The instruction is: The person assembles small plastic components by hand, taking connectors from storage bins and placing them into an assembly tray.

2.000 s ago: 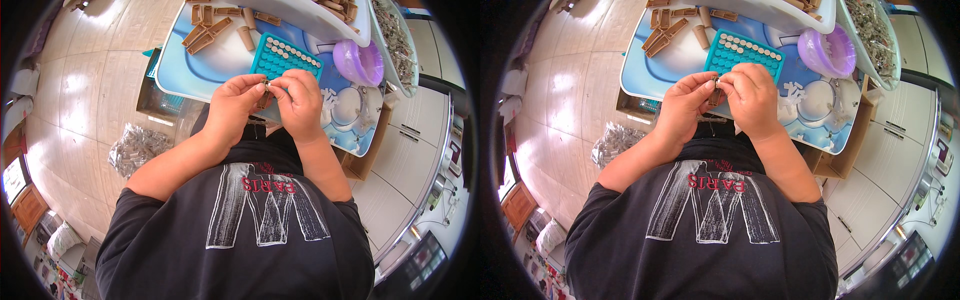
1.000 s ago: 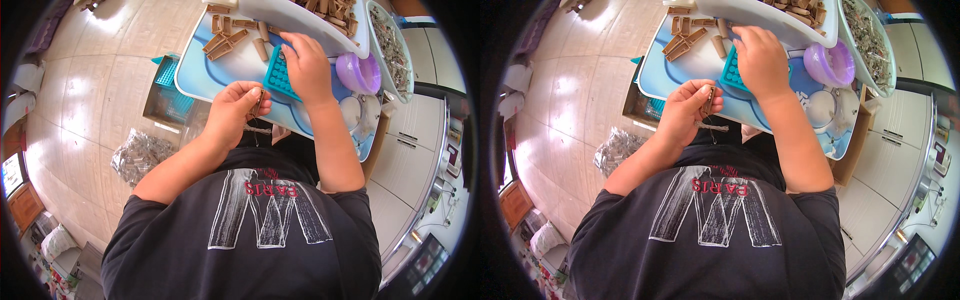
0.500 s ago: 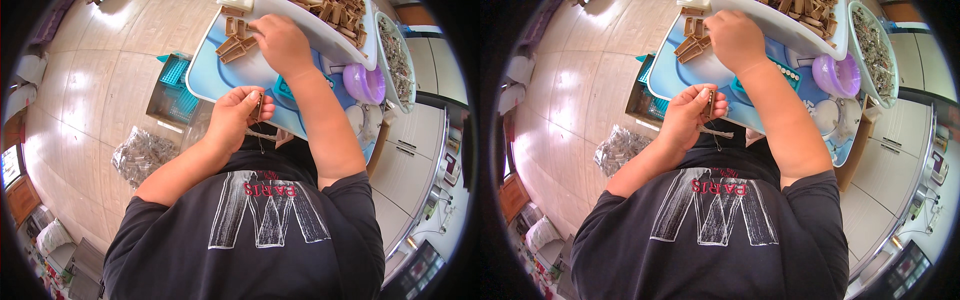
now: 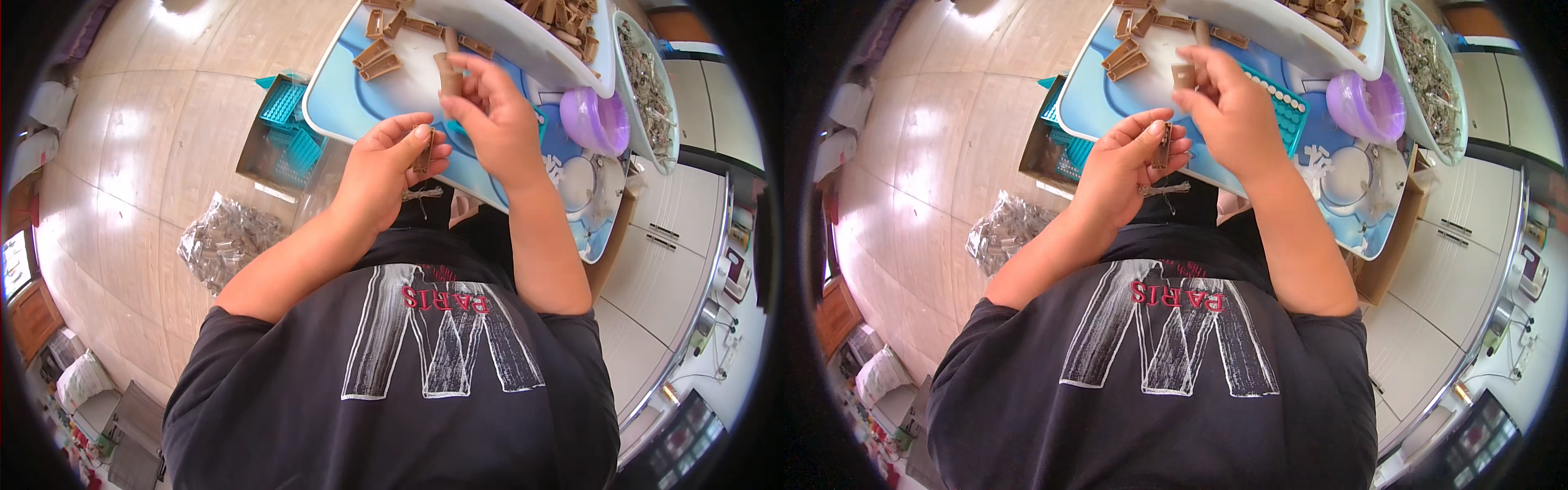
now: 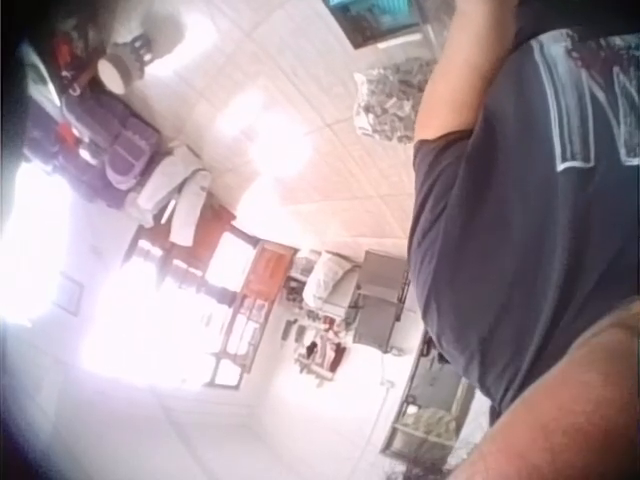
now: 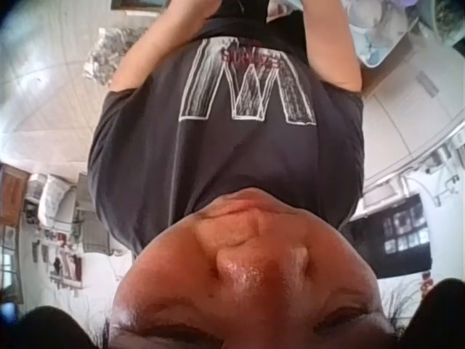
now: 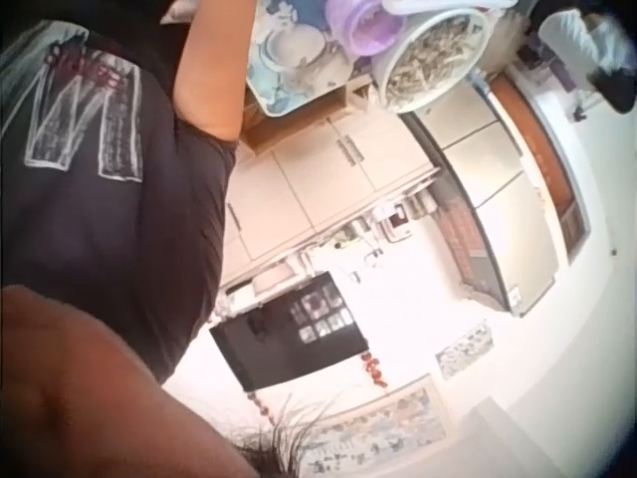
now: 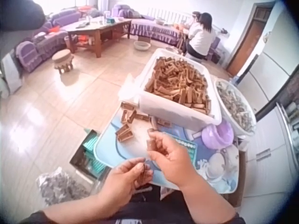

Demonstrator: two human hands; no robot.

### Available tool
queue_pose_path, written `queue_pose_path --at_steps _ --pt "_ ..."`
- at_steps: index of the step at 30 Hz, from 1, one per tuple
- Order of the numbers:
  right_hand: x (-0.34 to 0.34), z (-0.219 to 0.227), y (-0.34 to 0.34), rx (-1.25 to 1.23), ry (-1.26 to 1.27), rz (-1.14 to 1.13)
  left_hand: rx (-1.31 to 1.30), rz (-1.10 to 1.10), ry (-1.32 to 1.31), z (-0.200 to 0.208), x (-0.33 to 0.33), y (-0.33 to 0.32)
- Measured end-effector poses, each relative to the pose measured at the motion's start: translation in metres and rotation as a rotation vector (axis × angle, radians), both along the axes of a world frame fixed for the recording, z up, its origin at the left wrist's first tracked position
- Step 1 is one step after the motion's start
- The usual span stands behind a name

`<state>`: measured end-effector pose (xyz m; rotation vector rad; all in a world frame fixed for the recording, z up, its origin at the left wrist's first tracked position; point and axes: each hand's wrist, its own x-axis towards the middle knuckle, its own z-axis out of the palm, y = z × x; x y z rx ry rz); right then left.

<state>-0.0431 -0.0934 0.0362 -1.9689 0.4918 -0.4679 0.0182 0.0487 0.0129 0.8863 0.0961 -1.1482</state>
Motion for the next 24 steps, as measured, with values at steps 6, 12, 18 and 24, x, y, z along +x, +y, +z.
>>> queue_pose_path --at_steps 6,12,18,24 --pt "-0.057 -0.001 0.021 -0.007 0.015 -0.037 -0.070 -0.127 -0.011 0.001 -0.019 -0.007" --pt "-0.093 0.006 0.020 -0.338 0.055 -0.040 -0.069 -0.230 -0.048 0.012 -0.036 -0.013" --pt "-0.123 0.013 0.012 -0.246 0.153 -0.043 -0.036 -0.326 -0.092 0.013 -0.051 -0.020" --pt "-0.135 0.001 0.021 -0.231 -0.012 -0.101 -0.081 -0.352 0.006 0.018 -0.057 -0.024"
